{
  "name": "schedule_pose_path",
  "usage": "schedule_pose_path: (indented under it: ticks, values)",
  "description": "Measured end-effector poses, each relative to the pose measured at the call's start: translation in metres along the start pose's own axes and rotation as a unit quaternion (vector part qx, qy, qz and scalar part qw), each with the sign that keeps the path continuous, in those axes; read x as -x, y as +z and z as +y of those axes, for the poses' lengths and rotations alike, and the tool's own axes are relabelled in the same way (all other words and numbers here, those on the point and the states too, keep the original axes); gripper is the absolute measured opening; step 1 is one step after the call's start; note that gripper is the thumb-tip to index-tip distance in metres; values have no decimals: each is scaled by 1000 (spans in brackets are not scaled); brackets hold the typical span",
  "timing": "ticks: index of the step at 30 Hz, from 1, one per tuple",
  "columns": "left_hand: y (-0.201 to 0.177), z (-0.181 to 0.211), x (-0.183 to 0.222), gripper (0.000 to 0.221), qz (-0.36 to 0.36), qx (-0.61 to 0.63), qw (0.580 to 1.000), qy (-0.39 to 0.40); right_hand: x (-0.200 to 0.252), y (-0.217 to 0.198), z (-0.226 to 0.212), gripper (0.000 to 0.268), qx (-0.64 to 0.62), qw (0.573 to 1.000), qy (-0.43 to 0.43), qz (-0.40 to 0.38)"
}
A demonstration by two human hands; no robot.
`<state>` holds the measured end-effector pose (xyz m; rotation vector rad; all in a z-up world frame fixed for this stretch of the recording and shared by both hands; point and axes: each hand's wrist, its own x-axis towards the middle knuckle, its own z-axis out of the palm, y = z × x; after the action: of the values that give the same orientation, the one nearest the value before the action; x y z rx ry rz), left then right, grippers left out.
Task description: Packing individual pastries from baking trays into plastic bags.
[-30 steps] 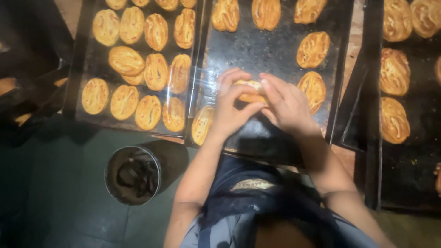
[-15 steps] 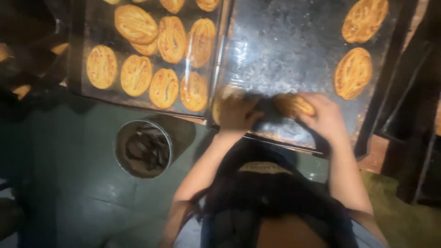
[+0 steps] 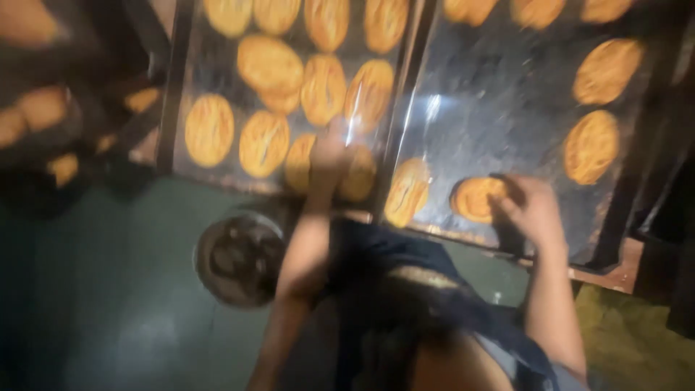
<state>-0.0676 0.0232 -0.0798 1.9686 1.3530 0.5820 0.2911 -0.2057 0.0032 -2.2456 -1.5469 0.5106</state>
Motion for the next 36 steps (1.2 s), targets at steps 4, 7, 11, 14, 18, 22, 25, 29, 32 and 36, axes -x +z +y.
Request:
schedule_pose_path:
  ticks: [4, 7, 11, 14, 18, 22, 25, 29, 32, 36]
  values:
    - [22, 6, -94, 45, -19, 57, 997, 42, -3, 4, -9, 40, -5, 995, 18, 102]
    - [40, -18, -87, 45, 30, 70, 996, 45, 2, 2, -27, 41, 9, 985, 5, 171]
    - [52, -40, -92, 20, -38, 207, 977, -17, -12, 5, -51, 37, 4, 981, 7, 192]
    - [31, 8, -76, 16, -97, 427, 892, -112, -32, 1, -100, 35, -125, 975, 25, 181]
    - [1, 98, -34, 7, -176, 567, 803, -60, -61, -13, -172, 42, -184, 975, -99, 77]
    - [13, 95, -16, 12, -235, 635, 735, 34, -79, -16, -202, 35, -212, 973, -82, -41]
    - [16, 84, -16, 9, -238, 684, 688, -46, -80, -2, -192, 23, -219, 969, -116, -21]
    - [-24, 82, -28, 7, -187, 761, 620, -34, -99, 11, -175, 24, -191, 964, -186, -4]
    - [-101, 87, -39, 16, -44, 747, 663, 21, -121, -7, -161, 13, -123, 966, -156, 165]
    - [-146, 20, -34, 8, 40, 739, 672, 19, -138, -54, -160, 12, -37, 935, -132, 328]
